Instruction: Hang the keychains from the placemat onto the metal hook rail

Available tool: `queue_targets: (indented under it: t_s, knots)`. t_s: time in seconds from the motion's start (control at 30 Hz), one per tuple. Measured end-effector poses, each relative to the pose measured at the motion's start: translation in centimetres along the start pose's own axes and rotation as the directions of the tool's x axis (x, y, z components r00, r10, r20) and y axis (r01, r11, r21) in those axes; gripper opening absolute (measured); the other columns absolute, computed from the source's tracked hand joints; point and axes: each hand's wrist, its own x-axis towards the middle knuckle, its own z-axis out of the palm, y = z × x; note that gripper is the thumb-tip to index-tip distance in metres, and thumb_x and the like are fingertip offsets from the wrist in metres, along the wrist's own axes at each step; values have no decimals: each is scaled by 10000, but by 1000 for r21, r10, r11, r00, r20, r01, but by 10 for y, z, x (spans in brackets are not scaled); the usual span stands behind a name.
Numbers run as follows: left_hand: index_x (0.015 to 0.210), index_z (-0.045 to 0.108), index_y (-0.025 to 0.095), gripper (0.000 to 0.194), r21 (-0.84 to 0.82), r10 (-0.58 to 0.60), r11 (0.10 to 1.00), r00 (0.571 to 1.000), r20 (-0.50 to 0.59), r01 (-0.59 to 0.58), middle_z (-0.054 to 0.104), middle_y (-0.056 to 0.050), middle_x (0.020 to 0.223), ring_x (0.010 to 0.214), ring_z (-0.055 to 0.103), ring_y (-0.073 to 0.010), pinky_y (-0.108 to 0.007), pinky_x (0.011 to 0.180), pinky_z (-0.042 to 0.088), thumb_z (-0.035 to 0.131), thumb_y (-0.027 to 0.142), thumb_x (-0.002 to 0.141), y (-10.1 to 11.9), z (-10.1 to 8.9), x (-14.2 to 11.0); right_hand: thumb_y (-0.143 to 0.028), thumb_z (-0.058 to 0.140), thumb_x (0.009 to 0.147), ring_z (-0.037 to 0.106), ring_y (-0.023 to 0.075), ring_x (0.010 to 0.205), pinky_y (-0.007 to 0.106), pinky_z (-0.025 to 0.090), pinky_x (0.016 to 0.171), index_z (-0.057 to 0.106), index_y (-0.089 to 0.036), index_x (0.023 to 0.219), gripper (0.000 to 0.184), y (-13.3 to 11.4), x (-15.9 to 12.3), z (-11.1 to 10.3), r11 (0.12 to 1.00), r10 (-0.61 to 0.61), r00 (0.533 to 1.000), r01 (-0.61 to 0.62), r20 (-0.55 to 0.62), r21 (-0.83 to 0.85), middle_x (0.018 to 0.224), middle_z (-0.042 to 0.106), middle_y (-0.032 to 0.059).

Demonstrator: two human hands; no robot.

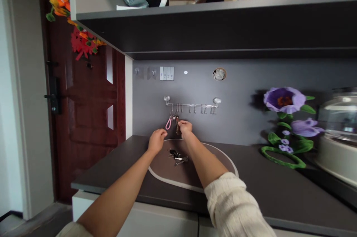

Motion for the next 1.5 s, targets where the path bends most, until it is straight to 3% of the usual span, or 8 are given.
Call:
queue_targets:
  t_s: [0.23, 0.43, 0.57, 0.83, 1.03, 1.27, 1.5]
  knots:
    - [781, 619, 175, 132, -114, -22, 993, 995, 100, 34, 626, -24, 793, 731, 527, -122, -228, 689, 369, 490, 189, 759, -2, -4, -2, -61, 591, 574, 482, 79, 462, 204, 400, 491, 540, -167, 638, 134, -8, -30, -19, 981, -59, 997, 51, -41, -186, 537, 563, -26]
    - [779, 634, 160, 144, -132, -16, 990, 959, 284, 56, 628, -17, 724, 651, 522, -114, -217, 628, 375, 498, 185, 739, -3, -6, -7, -102, 570, 609, 497, 74, 531, 207, 411, 568, 574, -149, 704, 106, -2, -54, -38, 964, -54, 989, 87, 138, -252, 630, 586, -2]
    - [816, 638, 154, 157, -129, 51, 992, 926, 373, -3, 634, -20, 745, 667, 524, -117, -219, 651, 387, 518, 172, 717, -4, -8, -11, -133, 565, 631, 497, 77, 539, 215, 412, 573, 588, -149, 744, 117, 13, -64, -53, 949, -58, 967, 131, 247, -287, 611, 573, -12]
    - [824, 649, 169, 177, -115, 125, 990, 867, 482, -79, 647, -31, 811, 743, 544, -145, -254, 718, 396, 520, 183, 703, -9, -11, -16, -125, 591, 614, 478, 91, 547, 218, 384, 601, 627, -169, 645, 65, 21, -72, -64, 789, -157, 923, 332, 352, -517, 560, 584, -21]
    - [747, 655, 159, 139, -64, 118, 993, 872, 475, -99, 642, -35, 764, 723, 537, -147, -259, 722, 387, 532, 189, 690, -13, -9, -15, -64, 583, 600, 469, 98, 547, 220, 349, 628, 619, -174, 549, 126, 20, -76, -63, 687, -149, 883, 416, 445, -596, 549, 589, -21]
    - [742, 643, 147, 131, -50, 105, 994, 902, 418, -92, 630, -32, 759, 711, 517, -134, -248, 713, 373, 526, 186, 699, -9, -10, -14, -108, 571, 641, 456, 97, 532, 214, 323, 580, 634, -167, 596, 96, 21, -77, -62, 601, -138, 868, 456, 477, -656, 556, 583, -14]
    - [750, 627, 130, 141, -178, 83, 984, 931, 356, -19, 596, -9, 662, 609, 479, -104, -229, 641, 373, 513, 207, 715, 0, -13, -14, -143, 581, 650, 445, 88, 529, 210, 332, 596, 627, -165, 598, 73, 17, -79, -59, 680, -158, 867, 443, 473, -584, 537, 567, -22]
